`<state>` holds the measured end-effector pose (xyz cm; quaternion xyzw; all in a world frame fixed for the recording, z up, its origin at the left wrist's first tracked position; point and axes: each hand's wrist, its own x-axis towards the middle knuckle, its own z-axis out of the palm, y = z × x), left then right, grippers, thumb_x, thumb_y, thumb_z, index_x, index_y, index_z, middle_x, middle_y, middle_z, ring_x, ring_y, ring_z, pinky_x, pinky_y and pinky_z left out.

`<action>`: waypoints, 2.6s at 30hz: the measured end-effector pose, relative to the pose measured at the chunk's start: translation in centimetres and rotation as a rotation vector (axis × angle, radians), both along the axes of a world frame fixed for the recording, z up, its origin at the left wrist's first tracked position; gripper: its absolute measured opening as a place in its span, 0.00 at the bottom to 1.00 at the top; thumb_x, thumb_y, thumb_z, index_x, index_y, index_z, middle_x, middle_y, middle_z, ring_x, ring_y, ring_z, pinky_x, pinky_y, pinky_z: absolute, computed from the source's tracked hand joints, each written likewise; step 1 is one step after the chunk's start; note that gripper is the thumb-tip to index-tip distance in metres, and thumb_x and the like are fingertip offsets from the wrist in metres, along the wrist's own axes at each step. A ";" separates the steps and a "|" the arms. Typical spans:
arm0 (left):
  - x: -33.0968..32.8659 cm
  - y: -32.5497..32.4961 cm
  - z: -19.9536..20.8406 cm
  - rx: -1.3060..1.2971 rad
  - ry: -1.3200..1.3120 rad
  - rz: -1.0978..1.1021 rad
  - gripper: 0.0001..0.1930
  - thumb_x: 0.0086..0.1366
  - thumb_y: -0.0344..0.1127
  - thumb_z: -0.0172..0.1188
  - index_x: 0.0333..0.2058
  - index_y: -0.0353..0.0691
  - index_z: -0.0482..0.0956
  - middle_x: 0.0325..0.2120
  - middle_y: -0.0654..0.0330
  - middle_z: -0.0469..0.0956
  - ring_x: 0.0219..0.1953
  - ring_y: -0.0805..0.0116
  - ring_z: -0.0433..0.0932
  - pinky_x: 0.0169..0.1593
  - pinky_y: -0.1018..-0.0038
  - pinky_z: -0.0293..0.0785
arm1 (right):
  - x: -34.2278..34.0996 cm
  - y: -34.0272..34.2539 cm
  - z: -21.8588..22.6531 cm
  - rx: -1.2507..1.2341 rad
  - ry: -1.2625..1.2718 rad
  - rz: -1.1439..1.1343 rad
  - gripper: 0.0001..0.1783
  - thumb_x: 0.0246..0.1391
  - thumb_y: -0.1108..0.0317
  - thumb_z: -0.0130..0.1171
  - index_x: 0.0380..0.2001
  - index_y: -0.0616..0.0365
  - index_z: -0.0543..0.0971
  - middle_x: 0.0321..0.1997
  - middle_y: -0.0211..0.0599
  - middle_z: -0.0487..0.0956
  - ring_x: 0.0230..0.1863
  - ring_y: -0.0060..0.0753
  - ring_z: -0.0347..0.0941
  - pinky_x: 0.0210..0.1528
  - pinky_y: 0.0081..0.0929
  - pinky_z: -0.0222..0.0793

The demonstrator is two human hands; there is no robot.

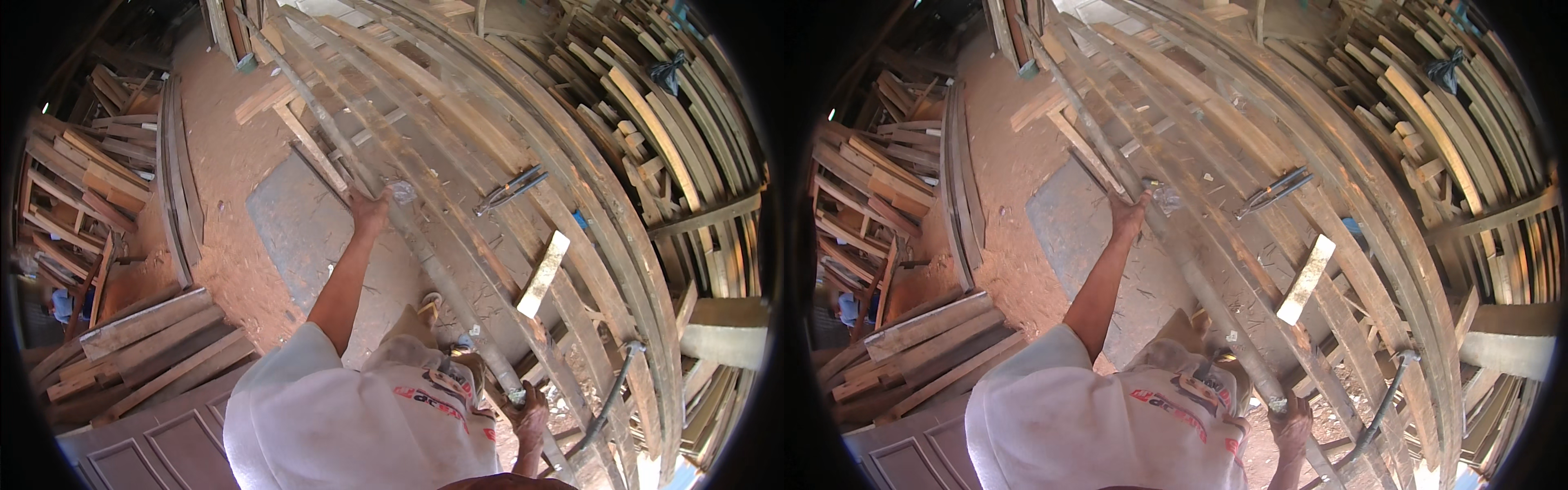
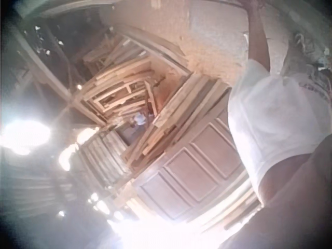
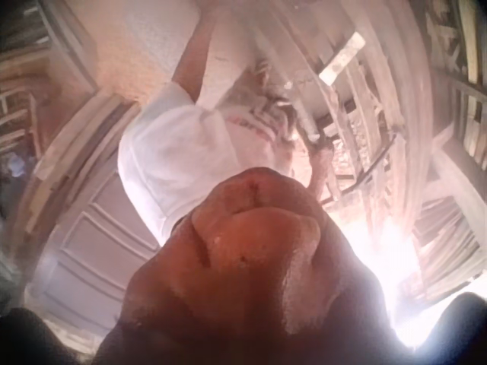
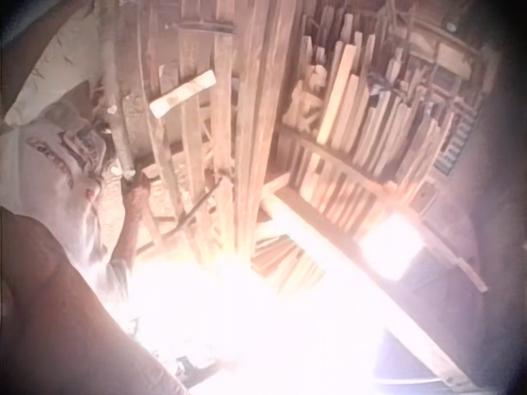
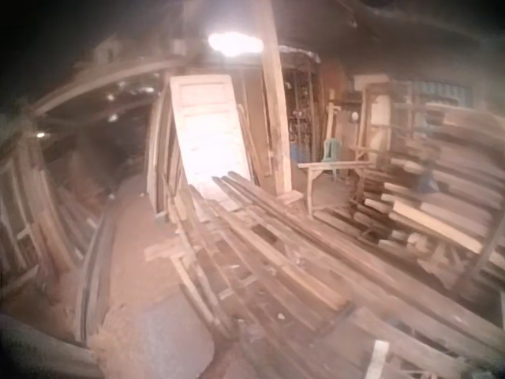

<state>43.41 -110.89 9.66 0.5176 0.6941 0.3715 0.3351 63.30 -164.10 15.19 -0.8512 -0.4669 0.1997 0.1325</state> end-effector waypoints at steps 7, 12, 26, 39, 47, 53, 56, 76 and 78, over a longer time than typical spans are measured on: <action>-1.7 -0.2 -5.6 -0.413 -1.311 -0.110 0.19 0.60 0.46 0.63 0.44 0.39 0.77 0.34 0.54 0.79 0.37 0.57 0.80 0.44 0.61 0.79 | -5.2 -2.7 0.4 0.083 -0.496 -0.075 0.44 0.37 0.64 0.69 0.64 0.56 0.72 0.47 0.48 0.75 0.48 0.55 0.73 0.53 0.55 0.70; -0.1 -7.1 -3.4 -0.365 -1.619 -0.140 0.19 0.60 0.49 0.60 0.41 0.40 0.77 0.32 0.56 0.77 0.33 0.60 0.78 0.40 0.65 0.78 | -6.0 -8.5 3.0 0.096 -0.609 -0.205 0.44 0.45 0.52 0.74 0.66 0.53 0.71 0.52 0.46 0.74 0.51 0.52 0.73 0.56 0.57 0.66; 3.0 -34.2 -7.1 -0.328 -0.694 0.008 0.23 0.68 0.58 0.57 0.42 0.40 0.77 0.35 0.58 0.78 0.39 0.64 0.78 0.42 0.63 0.76 | -8.1 -3.6 9.7 0.111 -0.104 0.020 0.50 0.38 0.51 0.81 0.62 0.61 0.71 0.58 0.55 0.74 0.61 0.58 0.71 0.63 0.54 0.67; -7.1 -27.6 -5.8 -0.757 -1.077 -0.297 0.49 0.70 0.78 0.33 0.67 0.35 0.64 0.62 0.50 0.71 0.64 0.54 0.71 0.67 0.56 0.66 | 3.7 -17.9 0.7 -0.453 1.193 -0.245 0.36 0.50 0.45 0.74 0.50 0.66 0.82 0.39 0.43 0.86 0.41 0.40 0.83 0.46 0.37 0.78; -2.6 -18.6 -3.2 -0.506 -1.530 -0.181 0.38 0.66 0.77 0.48 0.44 0.42 0.73 0.34 0.57 0.77 0.36 0.61 0.79 0.43 0.65 0.80 | 3.0 -17.8 4.0 -0.533 0.777 -0.152 0.34 0.52 0.40 0.73 0.43 0.64 0.83 0.38 0.45 0.85 0.40 0.34 0.81 0.46 0.34 0.77; 1.1 -23.9 0.8 -0.591 -1.458 -0.052 0.37 0.66 0.76 0.50 0.43 0.41 0.73 0.35 0.56 0.77 0.37 0.60 0.79 0.46 0.65 0.79 | -0.1 -10.3 7.9 -0.034 0.426 -0.183 0.42 0.42 0.39 0.78 0.49 0.64 0.81 0.41 0.47 0.86 0.47 0.42 0.84 0.50 0.37 0.78; 1.9 -28.1 1.0 -0.708 -1.552 -0.029 0.38 0.66 0.75 0.50 0.45 0.39 0.73 0.38 0.55 0.78 0.41 0.59 0.79 0.51 0.65 0.78 | -0.2 -5.2 8.8 -0.236 0.461 -0.105 0.45 0.40 0.42 0.80 0.55 0.63 0.79 0.45 0.50 0.86 0.49 0.45 0.84 0.51 0.39 0.79; -5.0 1.0 -4.5 -0.461 -0.793 -0.240 0.40 0.70 0.63 0.56 0.71 0.45 0.60 0.67 0.51 0.64 0.66 0.48 0.68 0.67 0.42 0.65 | -0.8 -9.9 5.4 -0.238 0.180 -0.172 0.33 0.40 0.51 0.76 0.43 0.61 0.75 0.43 0.50 0.81 0.47 0.57 0.80 0.50 0.49 0.75; -5.3 1.9 -4.9 -0.437 -0.748 -0.199 0.38 0.69 0.56 0.61 0.69 0.41 0.63 0.67 0.46 0.64 0.66 0.45 0.67 0.62 0.42 0.72 | -0.4 -9.2 6.8 -0.223 0.232 -0.184 0.33 0.38 0.51 0.76 0.43 0.61 0.76 0.43 0.50 0.81 0.47 0.58 0.80 0.51 0.49 0.74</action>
